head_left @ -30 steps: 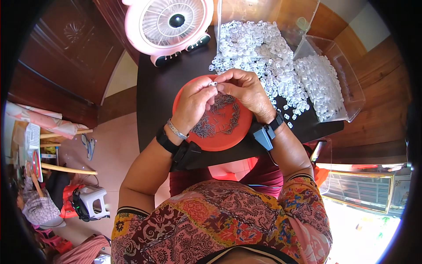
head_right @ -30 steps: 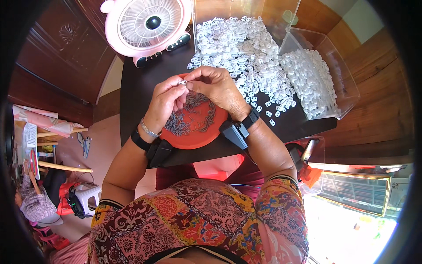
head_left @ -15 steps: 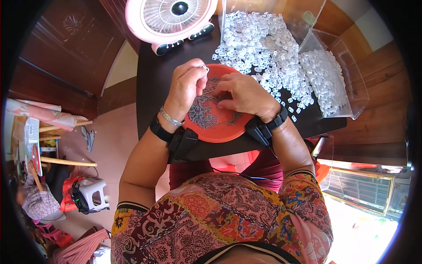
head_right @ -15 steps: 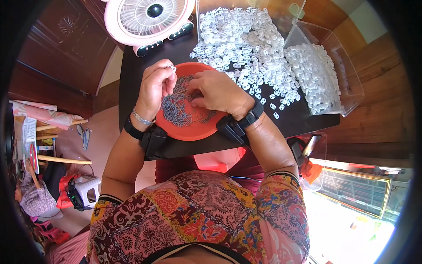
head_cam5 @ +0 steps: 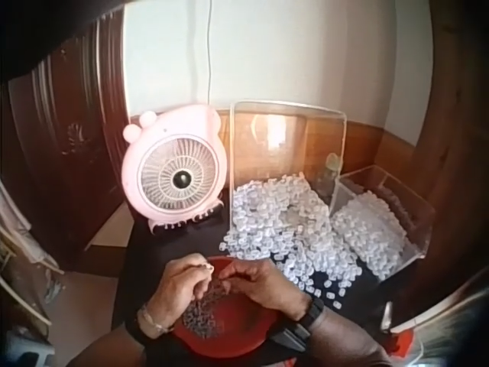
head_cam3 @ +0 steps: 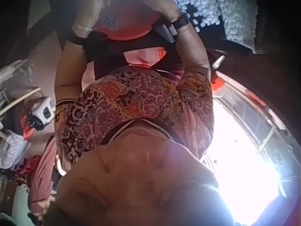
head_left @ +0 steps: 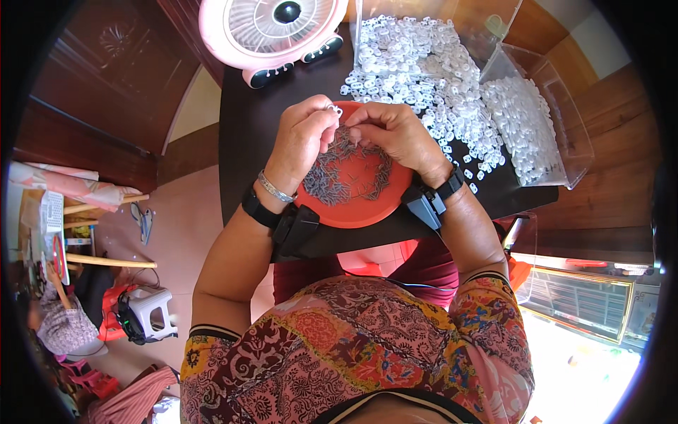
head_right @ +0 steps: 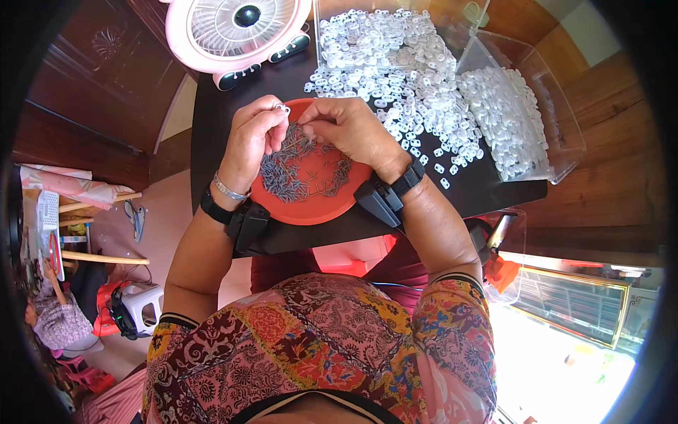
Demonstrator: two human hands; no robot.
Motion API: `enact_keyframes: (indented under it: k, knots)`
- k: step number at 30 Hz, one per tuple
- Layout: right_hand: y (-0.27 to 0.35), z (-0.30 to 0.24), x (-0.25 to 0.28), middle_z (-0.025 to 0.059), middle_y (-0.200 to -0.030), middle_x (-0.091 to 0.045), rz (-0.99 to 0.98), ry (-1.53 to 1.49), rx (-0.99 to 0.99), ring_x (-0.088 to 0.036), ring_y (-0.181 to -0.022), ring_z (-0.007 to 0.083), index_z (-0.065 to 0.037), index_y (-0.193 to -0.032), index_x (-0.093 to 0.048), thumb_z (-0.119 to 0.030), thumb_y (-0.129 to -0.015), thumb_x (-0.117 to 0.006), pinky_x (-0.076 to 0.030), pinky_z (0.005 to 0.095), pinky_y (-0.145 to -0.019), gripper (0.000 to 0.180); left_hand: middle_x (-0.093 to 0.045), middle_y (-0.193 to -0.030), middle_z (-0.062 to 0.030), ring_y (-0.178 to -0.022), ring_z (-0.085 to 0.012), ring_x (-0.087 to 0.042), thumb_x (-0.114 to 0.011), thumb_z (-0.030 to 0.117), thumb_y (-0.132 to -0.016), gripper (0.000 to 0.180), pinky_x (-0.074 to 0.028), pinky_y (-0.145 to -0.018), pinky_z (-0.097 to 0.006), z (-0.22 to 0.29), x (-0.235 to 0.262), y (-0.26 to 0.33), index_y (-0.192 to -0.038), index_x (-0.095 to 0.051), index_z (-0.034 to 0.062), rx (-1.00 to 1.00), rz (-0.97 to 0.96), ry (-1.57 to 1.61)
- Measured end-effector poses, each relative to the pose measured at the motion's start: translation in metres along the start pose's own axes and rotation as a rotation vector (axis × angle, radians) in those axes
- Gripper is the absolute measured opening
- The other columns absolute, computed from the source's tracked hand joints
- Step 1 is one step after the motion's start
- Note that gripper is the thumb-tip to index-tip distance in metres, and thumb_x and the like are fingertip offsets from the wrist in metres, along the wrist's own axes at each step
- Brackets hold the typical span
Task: Assembling small white plastic components by inserting tiny metal rings into them.
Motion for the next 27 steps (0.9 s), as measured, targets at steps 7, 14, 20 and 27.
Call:
enact_keyframes:
  k: [7,14,20,27]
  knots:
    - [0.002,-0.002,-0.001,-0.0008,-0.072,-0.060,-0.036,0.009,-0.108,-0.053,-0.064,0.0045,-0.001,-0.090,-0.063,-0.009,-0.088,-0.063,-0.043,0.0199,-0.057,0.008,-0.050,-0.060,0.0022,-0.048,-0.0042,-0.044,-0.047,0.018,-0.086,0.021,-0.031,-0.044,-0.018,-0.001,-0.004,0.000,-0.070,-0.052,0.0072,0.020,-0.029,-0.059]
    - [0.002,-0.013,0.008,-0.0031,-0.069,-0.051,0.048,-0.188,-0.015,-0.046,-0.060,0.0040,-0.003,-0.102,-0.056,-0.012,-0.094,-0.053,-0.038,0.0195,-0.053,0.012,-0.049,-0.059,0.0002,-0.050,-0.0071,-0.044,-0.050,0.018,-0.085,0.021,-0.036,-0.047,-0.022,-0.008,-0.017,0.004,-0.069,-0.053,0.0044,0.065,-0.142,-0.083]
    - [0.003,-0.020,0.000,-0.0025,-0.074,-0.052,-0.016,-0.281,0.028,-0.047,-0.065,0.0041,-0.003,-0.106,-0.053,-0.010,-0.095,-0.052,-0.039,0.0182,-0.054,0.013,-0.049,-0.061,0.0001,-0.052,-0.0074,-0.044,-0.050,0.017,-0.085,0.018,-0.036,-0.047,-0.022,-0.010,-0.030,0.005,-0.075,-0.054,0.0041,0.056,-0.253,-0.063]
    - [0.003,-0.022,0.003,-0.0045,-0.078,-0.053,0.012,-0.256,0.035,-0.045,-0.067,0.0024,-0.004,-0.104,-0.054,-0.010,-0.095,-0.054,-0.039,0.0172,-0.059,0.010,-0.049,-0.062,0.0008,-0.053,-0.0068,-0.045,-0.050,0.018,-0.087,0.019,-0.035,-0.048,-0.021,-0.009,-0.036,0.007,-0.081,-0.059,0.0018,0.084,-0.284,-0.050]
Point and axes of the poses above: each hand's wrist, its own y-axis away from the middle knuckle, its own x-axis out of the back of the hand, z = x × y, the point moved 10 cm from there along -y, towards the middle knuckle
